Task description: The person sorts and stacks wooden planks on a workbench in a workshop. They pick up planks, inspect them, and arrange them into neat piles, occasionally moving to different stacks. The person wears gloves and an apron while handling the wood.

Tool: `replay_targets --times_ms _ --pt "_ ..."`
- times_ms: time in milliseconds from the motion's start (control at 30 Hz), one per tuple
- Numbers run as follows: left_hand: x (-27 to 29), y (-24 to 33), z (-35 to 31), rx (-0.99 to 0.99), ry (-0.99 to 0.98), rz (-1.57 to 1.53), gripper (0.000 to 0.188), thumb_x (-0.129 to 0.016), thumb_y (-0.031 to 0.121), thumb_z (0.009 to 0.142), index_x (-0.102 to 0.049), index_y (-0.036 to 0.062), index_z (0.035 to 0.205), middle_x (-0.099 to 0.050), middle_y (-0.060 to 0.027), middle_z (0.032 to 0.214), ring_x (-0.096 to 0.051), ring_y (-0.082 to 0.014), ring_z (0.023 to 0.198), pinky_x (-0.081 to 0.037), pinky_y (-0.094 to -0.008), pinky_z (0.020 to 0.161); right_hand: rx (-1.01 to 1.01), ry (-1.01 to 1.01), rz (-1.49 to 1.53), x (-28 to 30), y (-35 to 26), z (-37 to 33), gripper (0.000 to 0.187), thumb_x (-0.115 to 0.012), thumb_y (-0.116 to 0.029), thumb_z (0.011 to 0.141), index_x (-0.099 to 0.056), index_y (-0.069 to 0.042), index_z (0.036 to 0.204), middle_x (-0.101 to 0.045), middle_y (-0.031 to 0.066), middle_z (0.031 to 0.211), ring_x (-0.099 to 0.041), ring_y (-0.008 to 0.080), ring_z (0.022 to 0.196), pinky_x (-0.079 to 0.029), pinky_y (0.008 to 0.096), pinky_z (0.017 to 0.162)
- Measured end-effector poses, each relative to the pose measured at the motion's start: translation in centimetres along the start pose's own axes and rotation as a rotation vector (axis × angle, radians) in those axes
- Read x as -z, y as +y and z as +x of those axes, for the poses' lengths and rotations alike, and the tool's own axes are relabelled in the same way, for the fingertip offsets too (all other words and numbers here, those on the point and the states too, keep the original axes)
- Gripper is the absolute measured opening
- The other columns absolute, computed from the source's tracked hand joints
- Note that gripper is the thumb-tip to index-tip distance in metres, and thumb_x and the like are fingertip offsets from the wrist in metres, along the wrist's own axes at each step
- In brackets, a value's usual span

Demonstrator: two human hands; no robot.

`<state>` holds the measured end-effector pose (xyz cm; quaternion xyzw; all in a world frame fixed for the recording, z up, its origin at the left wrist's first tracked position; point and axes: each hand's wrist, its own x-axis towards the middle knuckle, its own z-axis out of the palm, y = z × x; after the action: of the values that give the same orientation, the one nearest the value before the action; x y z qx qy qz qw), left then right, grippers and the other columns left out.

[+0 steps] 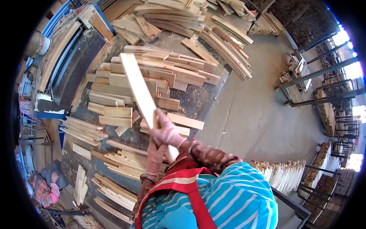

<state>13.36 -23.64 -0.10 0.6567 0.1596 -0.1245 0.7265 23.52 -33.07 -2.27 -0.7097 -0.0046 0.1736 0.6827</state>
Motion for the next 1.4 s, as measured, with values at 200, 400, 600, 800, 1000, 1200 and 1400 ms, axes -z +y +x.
replay_targets --times_ms 200,400,600,800,1000,1200,1400 --pt "-1.4 -3.9 1.5 0.139 -0.054 -0.044 0.063 -0.065 0.011 0.097 -0.036 -0.0064 0.151 -0.057 -0.0148 0.135 -0.057 -0.0211 0.119 -0.044 -0.0317 0.106 0.043 0.277 -0.34 13.2 -0.4 -3.8 0.094 -0.081 -0.02 0.073 -0.035 0.003 0.151 -0.052 0.0216 0.138 -0.055 0.0312 0.126 -0.046 0.0377 0.108" --pt "1.6 -10.4 0.2 0.235 0.29 -0.262 0.051 -0.069 0.011 0.094 -0.053 -0.0027 0.14 -0.067 -0.0084 0.113 -0.065 -0.0142 0.088 -0.054 -0.0246 0.073 0.011 0.416 -0.58 20.0 2.1 -6.8 0.095 -0.079 -0.02 0.072 -0.035 0.001 0.154 -0.05 0.0208 0.145 -0.05 0.0296 0.134 -0.04 0.0385 0.113" --pt "7.6 -14.6 -1.4 0.215 0.373 -0.633 0.029 -0.068 0.008 0.093 -0.06 0.0028 0.12 -0.064 -0.0062 0.099 -0.059 -0.014 0.075 -0.049 -0.0258 0.059 -0.004 0.348 -0.461 27.2 -0.4 0.7 0.085 -0.08 -0.024 0.076 -0.043 0.0 0.149 -0.055 0.022 0.138 -0.056 0.0331 0.126 -0.043 0.0385 0.111" --pt "3.2 -3.8 4.2 -0.046 0.425 0.422 0.028 -0.062 0.012 0.096 -0.06 -0.0042 0.119 -0.062 -0.0055 0.1 -0.061 -0.0185 0.094 -0.052 -0.0319 0.084 -0.087 0.169 -0.297 35.8 -4.5 9.7 0.079 -0.074 -0.026 0.076 -0.049 0.003 0.146 -0.063 0.018 0.133 -0.06 0.0243 0.12 -0.043 0.032 0.106" --pt "-8.7 12.2 24.1 -0.395 0.279 0.61 0.051 -0.072 0.018 0.087 -0.059 0.0041 0.134 -0.064 -0.0156 0.132 -0.063 -0.0265 0.117 -0.049 -0.0368 0.101 -0.023 -0.025 -0.313 40.7 -6.6 17.3 0.078 -0.07 -0.029 0.077 -0.05 0.005 0.144 -0.059 0.0206 0.139 -0.057 0.0267 0.126 -0.041 0.0347 0.11" --pt "-19.8 14.7 44.4 -0.247 -0.246 1.525 0.055 -0.061 0.045 0.094 -0.059 0.0084 0.135 -0.061 -0.015 0.139 -0.053 -0.0305 0.132 -0.035 -0.047 0.113 -0.145 -0.085 -0.31 39.4 -9.4 24.5 0.075 -0.072 -0.025 0.079 -0.049 0.001 0.146 -0.064 0.0205 0.131 -0.061 0.0252 0.12 -0.045 0.0332 0.105" --pt "-22.0 8.9 49.4 0.127 -0.705 1.74 0.066 -0.026 0.06 0.103 -0.054 0.016 0.145 -0.045 -0.0119 0.156 -0.044 -0.0329 0.142 -0.03 -0.0509 0.117 -0.037 -0.025 -0.348 40.7 -4.5 28.6 0.08 -0.078 -0.026 0.076 -0.049 0.001 0.146 -0.057 0.0218 0.142 -0.056 0.0287 0.13 -0.041 0.0329 0.112"
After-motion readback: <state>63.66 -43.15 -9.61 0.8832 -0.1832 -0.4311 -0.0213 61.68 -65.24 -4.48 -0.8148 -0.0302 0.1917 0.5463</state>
